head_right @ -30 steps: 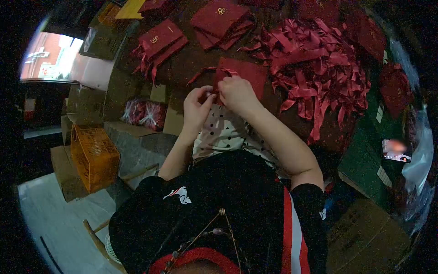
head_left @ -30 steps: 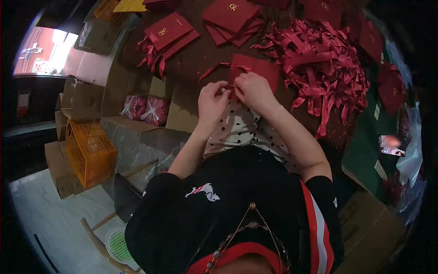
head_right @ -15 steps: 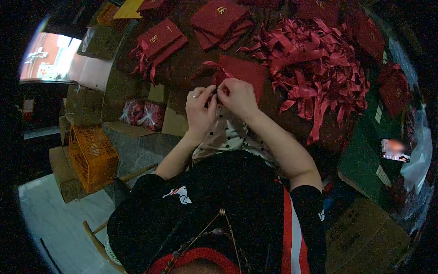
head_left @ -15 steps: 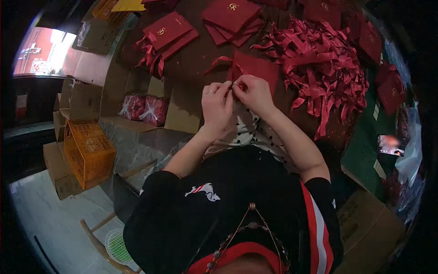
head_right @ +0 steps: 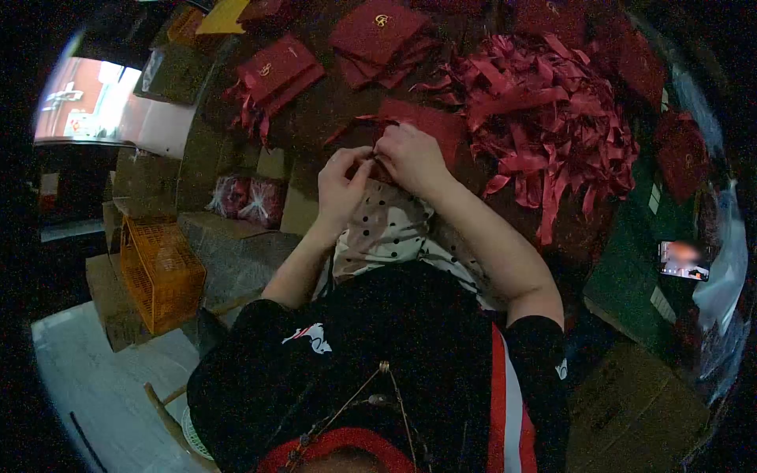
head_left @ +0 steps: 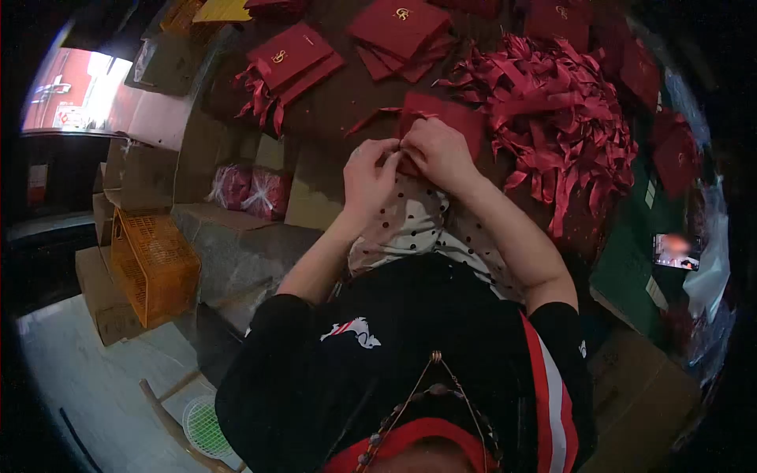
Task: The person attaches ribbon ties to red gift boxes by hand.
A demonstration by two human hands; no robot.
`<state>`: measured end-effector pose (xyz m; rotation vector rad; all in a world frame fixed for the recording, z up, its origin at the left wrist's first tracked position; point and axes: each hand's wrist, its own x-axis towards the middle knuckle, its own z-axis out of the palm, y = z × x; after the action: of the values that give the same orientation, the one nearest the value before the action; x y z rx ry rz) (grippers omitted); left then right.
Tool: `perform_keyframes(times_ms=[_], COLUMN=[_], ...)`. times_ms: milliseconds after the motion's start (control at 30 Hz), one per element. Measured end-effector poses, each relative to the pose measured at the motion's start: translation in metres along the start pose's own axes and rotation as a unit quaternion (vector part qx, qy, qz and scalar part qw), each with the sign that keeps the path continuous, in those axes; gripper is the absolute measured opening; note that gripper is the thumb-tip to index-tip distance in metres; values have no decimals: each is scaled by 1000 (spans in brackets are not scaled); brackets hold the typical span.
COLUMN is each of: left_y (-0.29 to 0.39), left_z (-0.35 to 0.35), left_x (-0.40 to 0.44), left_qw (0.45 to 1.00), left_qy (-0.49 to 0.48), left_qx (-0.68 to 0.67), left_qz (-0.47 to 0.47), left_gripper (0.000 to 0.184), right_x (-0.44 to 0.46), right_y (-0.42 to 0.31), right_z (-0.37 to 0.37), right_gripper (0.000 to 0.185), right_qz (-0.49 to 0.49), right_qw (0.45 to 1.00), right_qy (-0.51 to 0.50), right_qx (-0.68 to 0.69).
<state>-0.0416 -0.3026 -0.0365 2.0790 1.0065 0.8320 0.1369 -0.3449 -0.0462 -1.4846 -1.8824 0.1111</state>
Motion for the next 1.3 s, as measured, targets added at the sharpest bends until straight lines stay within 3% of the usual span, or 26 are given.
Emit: perform_keyframes(times_ms=[67,133,200,233,267,533,700,833,933,967,1033,1067,1133,1167,1233,1267,1300], left_y=[-6,-15,-20,-17,-16,-20,-16,-47,-61,-55,-58,-44,-13,-5,-12,-21,-22], left_z=[-7,-19,-25,-26,-26,-10,-19,-69,-98,-98,-90,-87,-71,-64,-42,-31,-27], left_x=[7,15,22,26,29,24,21,30,24,19,15,13,8,7,4,7,11], left_qw=[988,994,991,989,990,991,962,947,945,956,946,953,953,949,921,908,923], left_qy=[-52,-63,-87,-136,-136,-77,-35,73,83,49,56,30,-9,-74,-141,-163,-125], left_qx=[-123,-75,95,46,45,87,176,267,284,279,306,292,246,234,251,269,230], left_qz=[-75,-44,43,-21,-17,70,206,161,137,82,88,71,174,198,261,276,282], left_gripper=[21,22,23,25,25,19,6,4,6,11,27,47,59,66,60,57,48], right_x=[-2,-4,-4,-4,-4,-8,-9,-13,-11,-10,-9,-9,-10,-10,-15,-18,-28], right_y=[-12,-12,-12,-9,-5,4,4,4,2,2,1,1,-2,-4,-9,-15,-10], right_z=[-7,-3,-1,-2,-1,0,-8,-10,-6,-6,-10,-8,-10,-13,-38,-61,-74], right_gripper=[15,19,20,19,19,19,38,45,45,45,43,40,34,28,23,23,25], right_qz=[75,111,107,100,94,114,103,90,84,77,87,76,63,50,41,25,51], right_qw=[996,992,992,993,993,986,985,990,990,991,989,990,981,964,946,952,956], right_qy=[44,58,68,63,58,35,38,46,36,23,26,41,90,159,250,273,257], right_qx=[6,18,21,27,31,121,137,94,111,106,115,112,157,206,203,138,129])
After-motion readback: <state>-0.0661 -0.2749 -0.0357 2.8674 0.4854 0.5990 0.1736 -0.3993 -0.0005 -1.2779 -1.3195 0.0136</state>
